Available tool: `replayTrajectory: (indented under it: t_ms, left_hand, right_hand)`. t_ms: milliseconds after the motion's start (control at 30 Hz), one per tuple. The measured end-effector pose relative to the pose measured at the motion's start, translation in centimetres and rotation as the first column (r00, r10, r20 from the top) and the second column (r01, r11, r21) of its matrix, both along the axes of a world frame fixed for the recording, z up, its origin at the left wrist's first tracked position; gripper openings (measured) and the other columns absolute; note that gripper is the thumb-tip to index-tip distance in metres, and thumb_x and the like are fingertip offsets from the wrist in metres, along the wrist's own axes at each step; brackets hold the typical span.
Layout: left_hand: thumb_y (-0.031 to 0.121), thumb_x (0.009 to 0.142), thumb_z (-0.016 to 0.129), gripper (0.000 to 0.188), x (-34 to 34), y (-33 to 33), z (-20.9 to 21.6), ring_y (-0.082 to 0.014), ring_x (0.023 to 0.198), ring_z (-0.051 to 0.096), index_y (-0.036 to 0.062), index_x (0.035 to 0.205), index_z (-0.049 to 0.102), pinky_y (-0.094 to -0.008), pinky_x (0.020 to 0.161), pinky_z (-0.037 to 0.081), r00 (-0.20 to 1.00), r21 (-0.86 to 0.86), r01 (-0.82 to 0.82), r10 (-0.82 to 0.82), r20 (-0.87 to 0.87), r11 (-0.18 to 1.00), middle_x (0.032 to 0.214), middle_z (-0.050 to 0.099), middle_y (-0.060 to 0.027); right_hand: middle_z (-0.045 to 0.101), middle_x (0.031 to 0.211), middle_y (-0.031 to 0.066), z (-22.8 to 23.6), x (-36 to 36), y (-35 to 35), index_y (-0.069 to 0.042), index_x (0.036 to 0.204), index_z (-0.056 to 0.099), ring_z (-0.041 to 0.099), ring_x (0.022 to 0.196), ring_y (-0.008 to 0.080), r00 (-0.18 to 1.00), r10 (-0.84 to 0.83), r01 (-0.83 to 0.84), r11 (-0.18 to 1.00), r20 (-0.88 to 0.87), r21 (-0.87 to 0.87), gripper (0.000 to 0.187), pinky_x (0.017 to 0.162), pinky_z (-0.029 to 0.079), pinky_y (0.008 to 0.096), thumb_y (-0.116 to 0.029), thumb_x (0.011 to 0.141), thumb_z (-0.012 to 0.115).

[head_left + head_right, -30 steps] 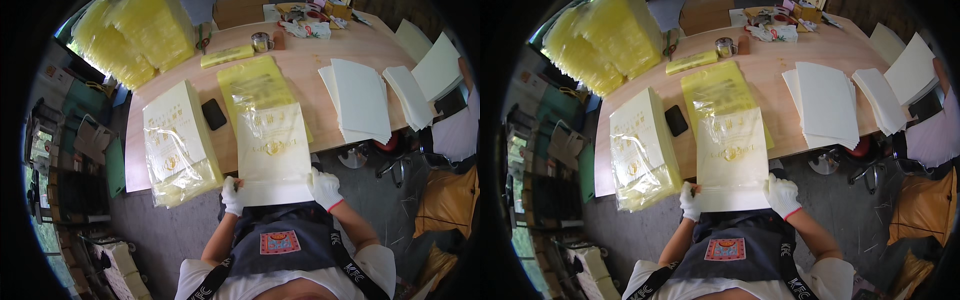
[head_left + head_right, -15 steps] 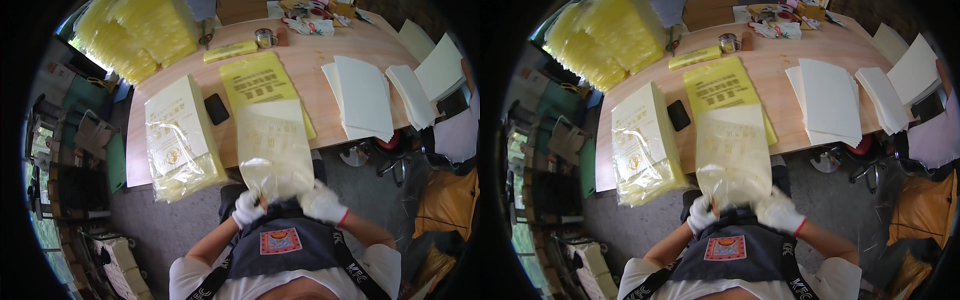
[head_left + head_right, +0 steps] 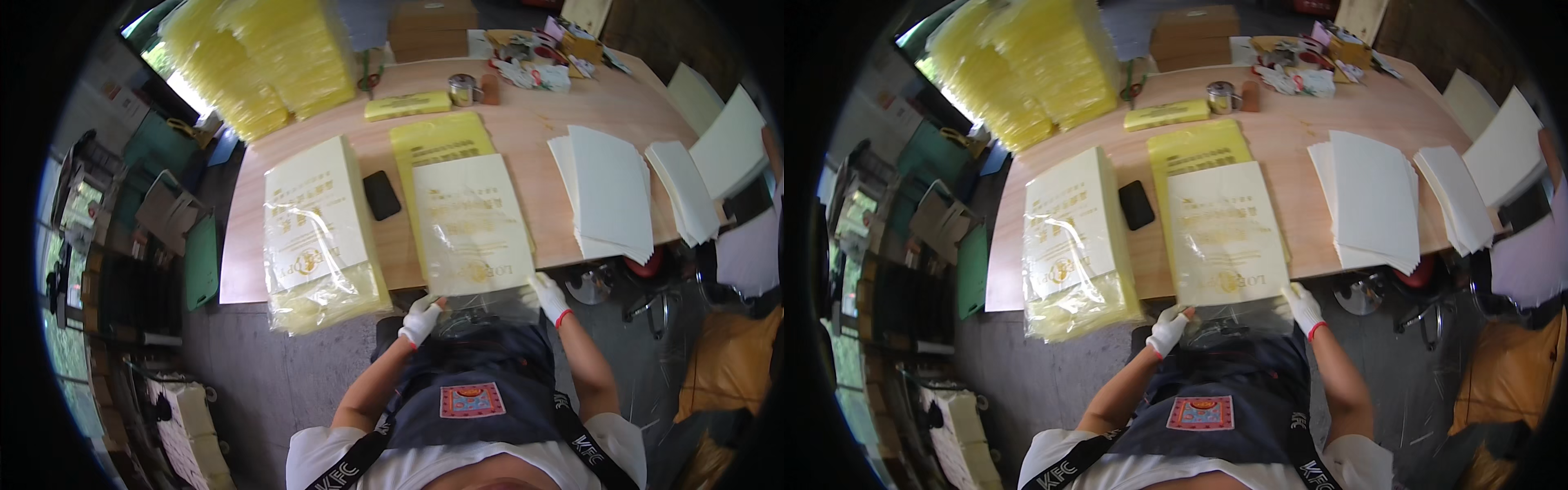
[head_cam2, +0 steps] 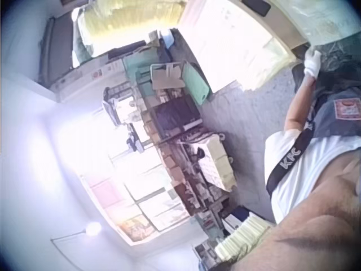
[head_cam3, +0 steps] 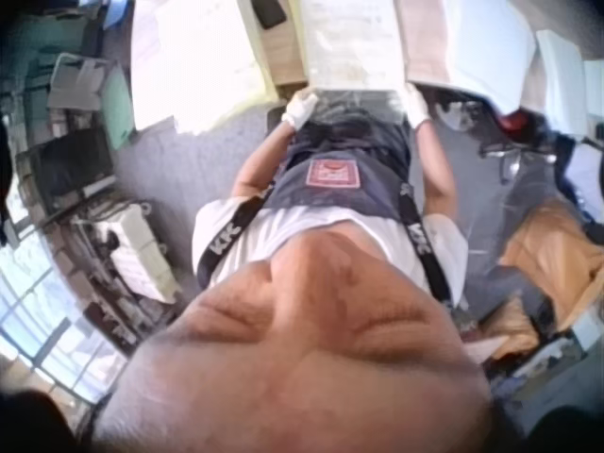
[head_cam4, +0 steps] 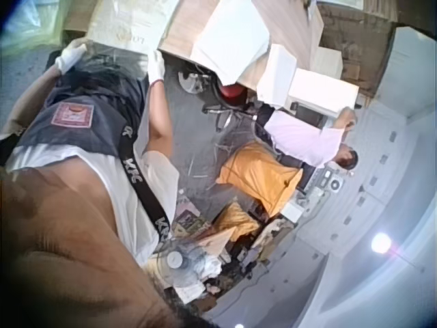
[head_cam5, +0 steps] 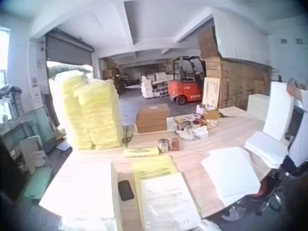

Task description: The person repeatedly picks up white books, places them into yellow plastic sleeves, and stacks the packaged books on the table. The process is performed one at a time in a repetitive loop.

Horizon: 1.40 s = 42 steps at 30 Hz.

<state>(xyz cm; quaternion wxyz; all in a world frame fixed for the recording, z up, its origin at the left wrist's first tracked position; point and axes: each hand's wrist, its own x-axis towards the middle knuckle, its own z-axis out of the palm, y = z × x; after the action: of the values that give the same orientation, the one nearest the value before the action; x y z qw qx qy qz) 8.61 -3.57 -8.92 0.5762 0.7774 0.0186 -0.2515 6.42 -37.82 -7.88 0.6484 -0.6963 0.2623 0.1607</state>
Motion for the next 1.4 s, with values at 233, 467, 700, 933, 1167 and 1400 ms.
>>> replayTrajectory:
  t_ms: [233,467,700,933,1167,1400]
  left_hand:
    - [0.014,0.095,0.054,0.014,1.1,6.3,18.9,-0.0173,0.067,0.059,0.0035,0.096,0.063,-0.0300,0.060,0.045,0.569,0.105,-0.226,0.044,0.821,0.969,0.078,0.062,-0.0089]
    - [0.027,0.098,0.055,0.023,4.6,23.3,16.5,-0.0083,0.057,0.052,0.0053,0.092,0.061,-0.0220,0.050,0.040,0.445,-0.324,-0.728,0.776,0.446,0.604,0.071,0.057,-0.0018]
    - [0.033,0.099,0.051,0.026,1.0,26.0,2.7,-0.0076,0.051,0.049,0.0079,0.097,0.058,-0.0247,0.044,0.039,0.431,-0.434,-0.786,0.894,0.127,0.440,0.068,0.055,0.0001]
    - [0.028,0.093,0.060,0.022,-1.0,7.6,2.5,-0.0219,0.066,0.065,0.0062,0.099,0.061,-0.0311,0.057,0.050,0.996,0.044,-0.069,0.072,-0.059,0.997,0.081,0.068,-0.0094]
    - [0.027,0.084,0.066,0.019,9.3,-9.8,4.9,-0.0320,0.093,0.060,0.0123,0.097,0.064,-0.0407,0.079,0.049,0.679,0.592,-0.006,-0.431,0.595,0.806,0.095,0.064,-0.0110]
    - [0.027,0.084,0.062,0.019,13.8,-11.5,3.2,-0.0327,0.098,0.060,0.0121,0.094,0.069,-0.0414,0.083,0.048,0.700,0.668,0.194,-0.578,0.419,0.719,0.100,0.065,-0.0121]
  right_hand:
    - [0.068,0.098,0.0075,2.1,4.9,14.4,-0.001,0.122,0.057,0.066,0.085,0.0158,0.978,0.160,-0.207,0.643,0.135,0.737,0.031,0.074,0.054,0.0290,-0.019,0.096,0.057]
    - [0.068,0.088,0.0089,9.3,15.0,28.1,-0.002,0.097,0.064,0.064,0.067,0.0139,0.837,0.469,-0.542,0.782,0.280,0.309,0.028,0.061,0.053,0.0288,-0.029,0.091,0.063]
    - [0.067,0.067,0.0055,10.3,9.1,28.9,-0.006,0.088,0.067,0.059,0.049,0.0127,0.721,0.649,-0.675,0.738,0.241,0.031,0.031,0.048,0.046,0.0291,-0.036,0.090,0.061]
    - [0.071,0.077,0.0072,3.3,0.5,16.9,-0.008,0.101,0.069,0.065,0.061,0.0138,0.624,0.776,-0.778,0.628,-0.094,0.022,0.031,0.061,0.053,0.0278,-0.034,0.092,0.055]
    - [0.070,0.076,0.0043,4.7,-1.6,12.2,-0.008,0.098,0.067,0.064,0.061,0.0131,0.823,0.568,-0.566,0.814,-0.028,-0.133,0.028,0.061,0.050,0.0284,-0.032,0.092,0.054]
    - [0.068,0.075,0.0048,3.2,-3.7,10.4,-0.007,0.097,0.066,0.062,0.060,0.0115,0.932,0.362,-0.363,0.927,0.034,0.094,0.024,0.058,0.050,0.0253,-0.029,0.094,0.056]
